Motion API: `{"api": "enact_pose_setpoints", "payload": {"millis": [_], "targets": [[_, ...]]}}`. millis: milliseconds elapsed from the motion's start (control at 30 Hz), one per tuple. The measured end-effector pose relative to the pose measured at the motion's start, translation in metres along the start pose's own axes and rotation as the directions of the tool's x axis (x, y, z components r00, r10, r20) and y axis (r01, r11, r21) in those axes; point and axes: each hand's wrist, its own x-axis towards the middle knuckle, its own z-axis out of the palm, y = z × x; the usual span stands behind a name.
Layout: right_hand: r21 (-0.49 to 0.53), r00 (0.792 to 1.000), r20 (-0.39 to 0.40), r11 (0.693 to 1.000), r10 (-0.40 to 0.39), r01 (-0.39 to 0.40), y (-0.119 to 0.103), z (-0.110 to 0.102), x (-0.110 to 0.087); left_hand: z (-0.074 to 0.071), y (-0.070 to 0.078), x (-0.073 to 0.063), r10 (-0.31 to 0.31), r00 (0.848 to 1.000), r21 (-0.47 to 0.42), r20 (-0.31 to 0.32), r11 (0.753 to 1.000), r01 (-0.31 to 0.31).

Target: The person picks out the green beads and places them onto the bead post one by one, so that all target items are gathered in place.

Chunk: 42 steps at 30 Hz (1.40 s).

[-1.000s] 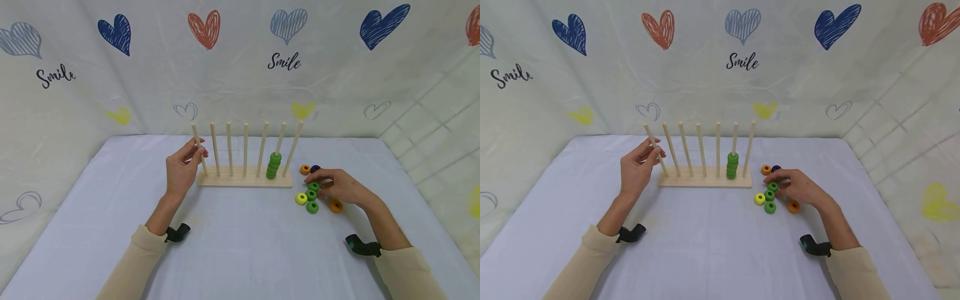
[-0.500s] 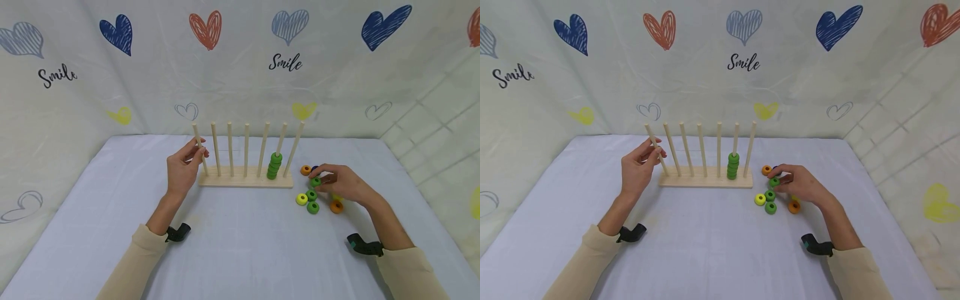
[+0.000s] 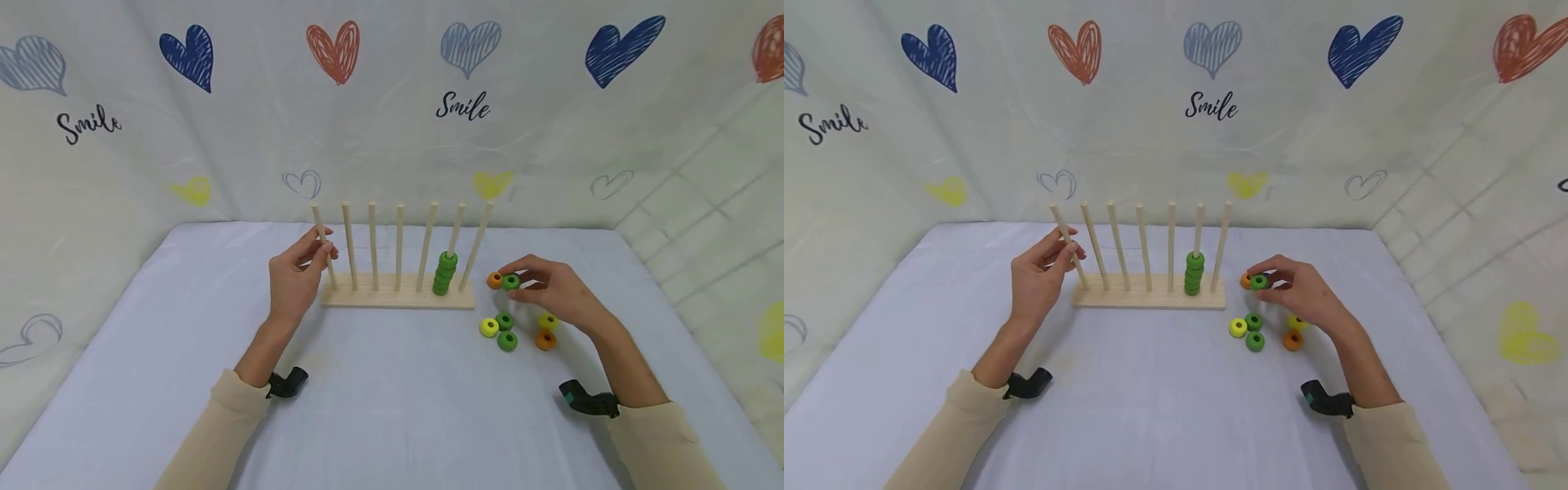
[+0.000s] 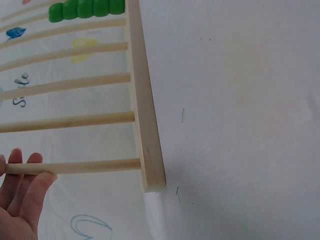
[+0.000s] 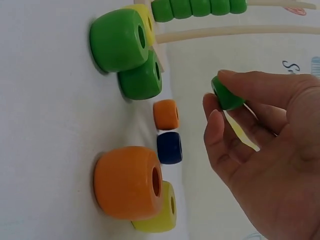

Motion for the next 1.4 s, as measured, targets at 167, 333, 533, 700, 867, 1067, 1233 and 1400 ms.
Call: {"api": "enact_pose_setpoints", "payload": {"millis": [167,333,533,700,867,1067,1233,1400], "targets": [[0.015,0.999,-0.043,0.999,-0.032,0.033,-0.007,-0.003,0.000,0.001,0.000,0.002,0.003,1.000,0.000,0.005,1.000,-0.003],[0.047,0.993,-0.100,0.997,-0.059,0.064,-0.015,-0.005,0.002,0.001,-0.001,0.003,0.013,1.000,-0.007,0.000,1.000,-0.013],[0.105,0.991,-0.124,0.993,-0.043,0.057,-0.022,-0.007,0.002,0.001,0.000,0.003,0.014,1.000,-0.007,-0.001,1.000,-0.014],[0.139,0.987,-0.147,0.987,-0.058,0.079,-0.028,-0.006,0.002,0.002,0.001,0.002,0.007,1.000,0.005,0.005,1.000,-0.007],[0.185,0.979,-0.189,0.976,-0.082,0.117,-0.036,-0.003,0.005,0.001,0.000,0.002,0.010,1.000,0.009,0.004,1.000,-0.010],[0.232,0.971,-0.230,0.966,-0.063,0.117,-0.045,0.000,0.006,-0.001,0.000,0.001,0.003,1.000,0.004,0.006,1.000,-0.003],[0.256,0.963,-0.261,0.957,-0.069,0.138,-0.050,-0.001,0.006,-0.001,0.000,0.000,-0.003,1.000,0.016,0.006,1.000,0.003],[0.268,0.950,-0.295,0.946,-0.101,0.184,-0.056,-0.003,0.004,-0.001,0.001,0.001,0.000,1.000,0.024,0.008,1.000,0.000]]}}
